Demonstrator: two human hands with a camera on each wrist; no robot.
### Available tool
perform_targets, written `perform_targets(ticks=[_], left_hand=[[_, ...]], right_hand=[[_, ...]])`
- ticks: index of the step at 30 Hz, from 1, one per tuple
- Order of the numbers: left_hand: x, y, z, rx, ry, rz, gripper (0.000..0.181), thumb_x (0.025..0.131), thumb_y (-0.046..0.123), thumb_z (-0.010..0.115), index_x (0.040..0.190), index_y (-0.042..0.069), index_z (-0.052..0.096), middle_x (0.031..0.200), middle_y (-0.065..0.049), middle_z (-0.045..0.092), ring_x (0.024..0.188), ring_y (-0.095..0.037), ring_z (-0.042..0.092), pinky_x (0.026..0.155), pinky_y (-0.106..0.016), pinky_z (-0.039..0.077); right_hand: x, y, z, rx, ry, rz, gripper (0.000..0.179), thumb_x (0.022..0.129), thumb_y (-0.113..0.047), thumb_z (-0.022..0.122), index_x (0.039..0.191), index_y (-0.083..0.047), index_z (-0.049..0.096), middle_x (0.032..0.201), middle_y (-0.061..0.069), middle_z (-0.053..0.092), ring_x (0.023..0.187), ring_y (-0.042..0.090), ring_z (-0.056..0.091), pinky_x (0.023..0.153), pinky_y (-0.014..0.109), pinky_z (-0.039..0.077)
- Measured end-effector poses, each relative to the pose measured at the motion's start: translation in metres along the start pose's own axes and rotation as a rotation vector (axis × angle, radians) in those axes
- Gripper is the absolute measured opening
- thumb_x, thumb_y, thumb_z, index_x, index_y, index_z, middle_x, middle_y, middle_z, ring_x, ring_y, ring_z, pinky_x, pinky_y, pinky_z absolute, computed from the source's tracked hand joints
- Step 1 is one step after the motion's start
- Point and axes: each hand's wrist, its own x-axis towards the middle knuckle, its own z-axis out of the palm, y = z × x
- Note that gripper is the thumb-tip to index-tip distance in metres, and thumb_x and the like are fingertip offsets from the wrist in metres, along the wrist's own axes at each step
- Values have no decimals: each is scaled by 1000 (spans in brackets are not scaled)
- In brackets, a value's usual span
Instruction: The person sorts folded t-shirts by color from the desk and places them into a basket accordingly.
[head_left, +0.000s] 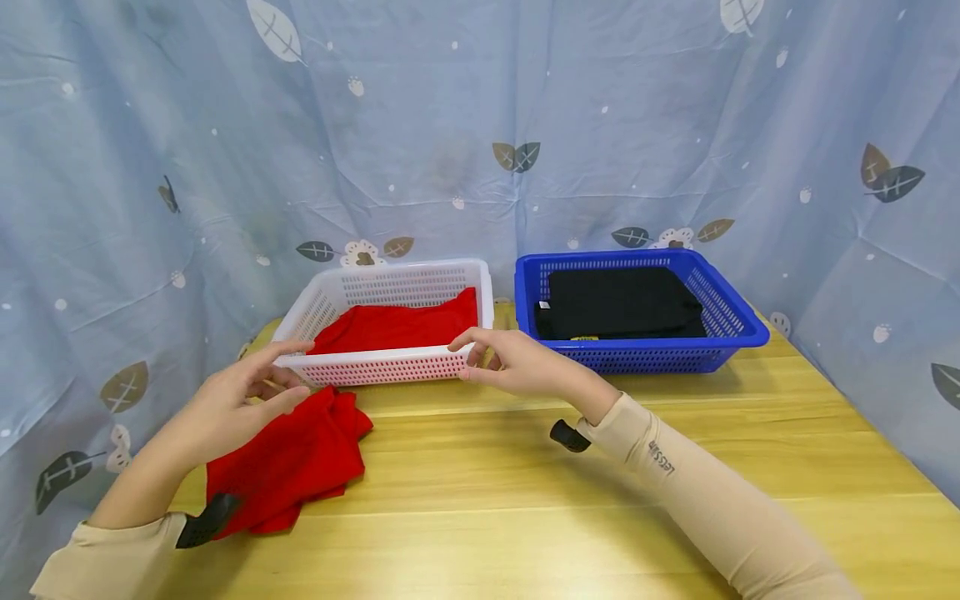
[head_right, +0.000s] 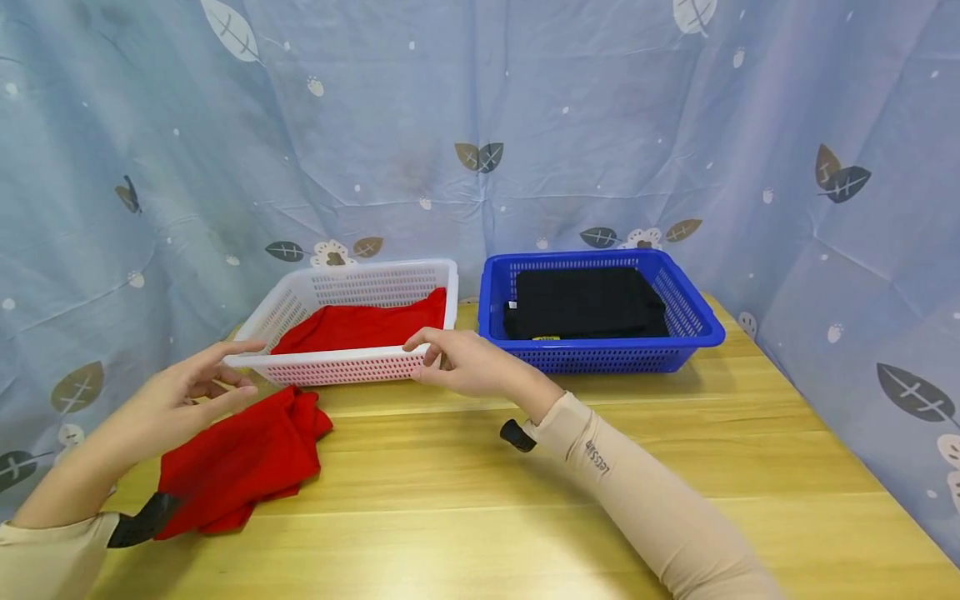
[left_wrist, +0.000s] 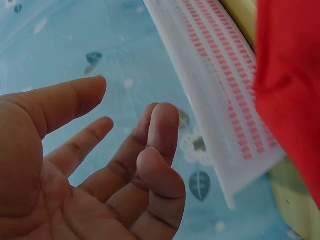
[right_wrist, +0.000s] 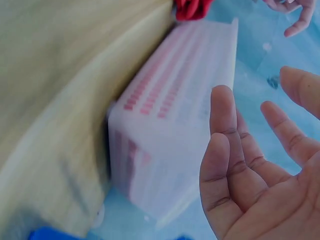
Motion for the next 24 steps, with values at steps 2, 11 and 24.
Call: perform_targets(ticks=[2,11,24], left_hand=[[-7,-8,-1,-1,-9,-21,60,104,24,72,159,21,47,118,-11,75,93,-20,74,72,-27,58],[-36,-45,-1,-39,-29,-84,62,106,24,70,161,15,44,118,-15,76,85,-11,74,69,-29,59],[-69,-85,-3,6,-53,-242,63,108,22,65,161,-1,38,112,-12,72,78,-6,66,67,-26,56]], right_hand=[[4,-2,7,-3,-20,-25,42,107,-27,68,147,-15,59,121,8,76,99,27,78,87,28,62],[20,-9,35,-8,-89,-87,43,108,-25,67,148,-14,58,132,6,72,102,17,73,88,24,59],[54,-15,80,-36,-221,-86,49,109,-35,65,154,-19,53,143,12,69,99,11,76,99,25,56]])
